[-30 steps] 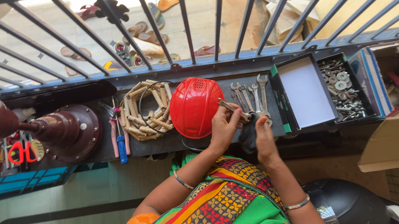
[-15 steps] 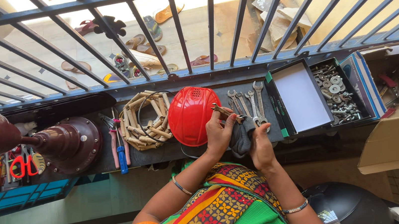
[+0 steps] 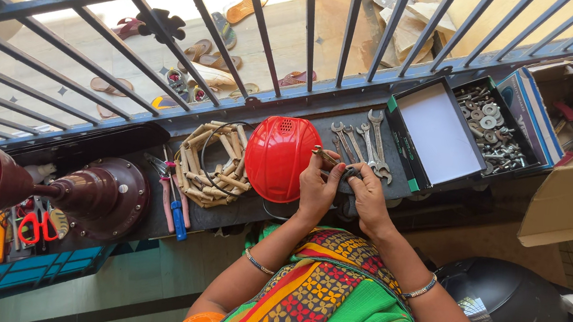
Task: The person cleans and reassembles a ceiling fan motor and its housing by hand and using various tools including wrenches and a cloth.
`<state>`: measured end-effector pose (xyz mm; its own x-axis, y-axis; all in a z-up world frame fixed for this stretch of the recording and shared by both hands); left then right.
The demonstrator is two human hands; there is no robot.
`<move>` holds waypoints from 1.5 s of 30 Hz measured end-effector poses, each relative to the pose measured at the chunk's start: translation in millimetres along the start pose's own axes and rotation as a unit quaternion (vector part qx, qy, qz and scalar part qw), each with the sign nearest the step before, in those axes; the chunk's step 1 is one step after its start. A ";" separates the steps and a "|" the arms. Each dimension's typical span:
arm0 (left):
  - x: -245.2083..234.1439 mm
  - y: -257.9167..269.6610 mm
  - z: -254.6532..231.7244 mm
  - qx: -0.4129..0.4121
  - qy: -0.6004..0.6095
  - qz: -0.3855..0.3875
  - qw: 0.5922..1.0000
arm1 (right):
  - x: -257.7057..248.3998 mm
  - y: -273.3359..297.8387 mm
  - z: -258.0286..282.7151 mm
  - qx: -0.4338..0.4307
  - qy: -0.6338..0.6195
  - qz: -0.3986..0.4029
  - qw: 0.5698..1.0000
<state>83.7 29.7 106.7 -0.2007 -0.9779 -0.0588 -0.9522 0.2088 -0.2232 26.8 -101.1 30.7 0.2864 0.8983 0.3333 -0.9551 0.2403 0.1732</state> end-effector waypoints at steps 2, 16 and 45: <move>-1.8 -1.3 -6.5 0.013 -0.001 0.003 1.000 | -1.6 -1.9 -3.0 0.005 -0.007 -0.014 1.000; 17.3 9.2 -49.8 0.174 -0.180 0.045 0.967 | 0.0 1.4 44.9 -0.103 0.218 -0.057 0.969; -155.7 56.6 91.4 -0.144 0.207 -0.013 0.968 | 128.3 80.5 -53.6 0.081 -0.109 -0.063 0.989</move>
<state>82.1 194.8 14.2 -0.1943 -0.9159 0.3512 -0.9709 0.2307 0.0645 -17.4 53.3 37.8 0.4292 0.7594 0.4890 -0.8911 0.2677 0.3665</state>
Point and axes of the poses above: each hand's wrist, its own y-axis away from the middle knuckle, its own x-axis out of the palm, z = x × y, the point moved 10 cm from there along -y, towards the middle knuckle, and after that the axes turned 2 degrees about x, right-handed, at the moved point
